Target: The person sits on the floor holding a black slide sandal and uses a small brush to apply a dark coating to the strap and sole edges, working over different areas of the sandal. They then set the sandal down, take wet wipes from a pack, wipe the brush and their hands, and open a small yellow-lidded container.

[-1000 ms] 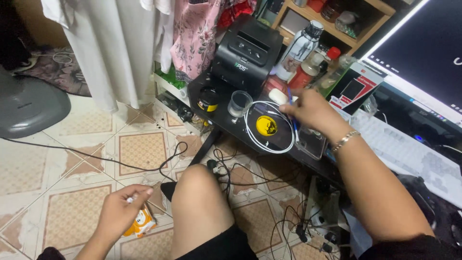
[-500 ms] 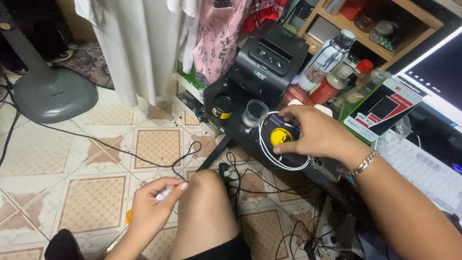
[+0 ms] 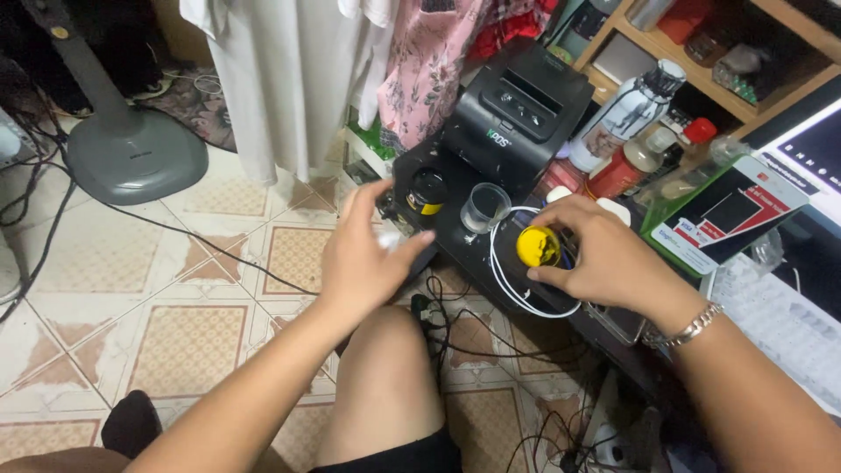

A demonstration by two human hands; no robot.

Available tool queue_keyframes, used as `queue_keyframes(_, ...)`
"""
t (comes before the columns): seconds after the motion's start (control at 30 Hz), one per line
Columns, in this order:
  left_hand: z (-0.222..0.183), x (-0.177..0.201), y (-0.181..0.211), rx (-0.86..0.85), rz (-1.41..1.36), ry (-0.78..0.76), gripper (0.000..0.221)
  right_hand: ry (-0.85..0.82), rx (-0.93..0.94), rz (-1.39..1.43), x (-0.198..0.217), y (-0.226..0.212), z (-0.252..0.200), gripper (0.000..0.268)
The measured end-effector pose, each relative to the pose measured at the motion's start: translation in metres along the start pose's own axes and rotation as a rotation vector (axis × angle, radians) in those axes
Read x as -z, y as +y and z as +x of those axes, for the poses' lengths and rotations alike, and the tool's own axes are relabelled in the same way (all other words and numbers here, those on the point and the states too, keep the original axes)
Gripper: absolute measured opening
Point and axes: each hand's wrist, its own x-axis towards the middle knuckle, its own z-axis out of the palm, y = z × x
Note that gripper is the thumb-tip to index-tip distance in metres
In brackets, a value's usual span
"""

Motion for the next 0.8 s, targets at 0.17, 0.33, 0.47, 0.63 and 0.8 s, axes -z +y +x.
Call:
queue_keyframes(0.17, 0.031, -0.021, -0.001, -0.129, 0.084, 0.017, 0.089, 0.169, -0.149, 0.145, 0.021, -0.019, -0.005, 0.055)
queue_keyframes(0.33, 0.02, -0.016, 0.007, 0.055, -0.01, 0.012, 0.08, 0.308, 0.233, 0.133, 0.025, -0.036, 0.0, 0.055)
queue_keyframes(0.47, -0.011, 0.009, 0.01, 0.091, -0.064, 0.052, 0.082, 0.271, 0.402, 0.166, 0.024, -0.066, 0.016, 0.06)
queue_keyframes(0.63, -0.065, 0.045, 0.009, 0.013, -0.179, 0.114, 0.076, 0.029, 0.456, 0.023, 0.012, -0.108, 0.027, 0.085)
queue_keyframes(0.8, -0.09, 0.076, 0.016, 0.042, -0.016, 0.109, 0.075, -0.044, 0.664, 0.007, 0.01, -0.15, 0.037, 0.082)
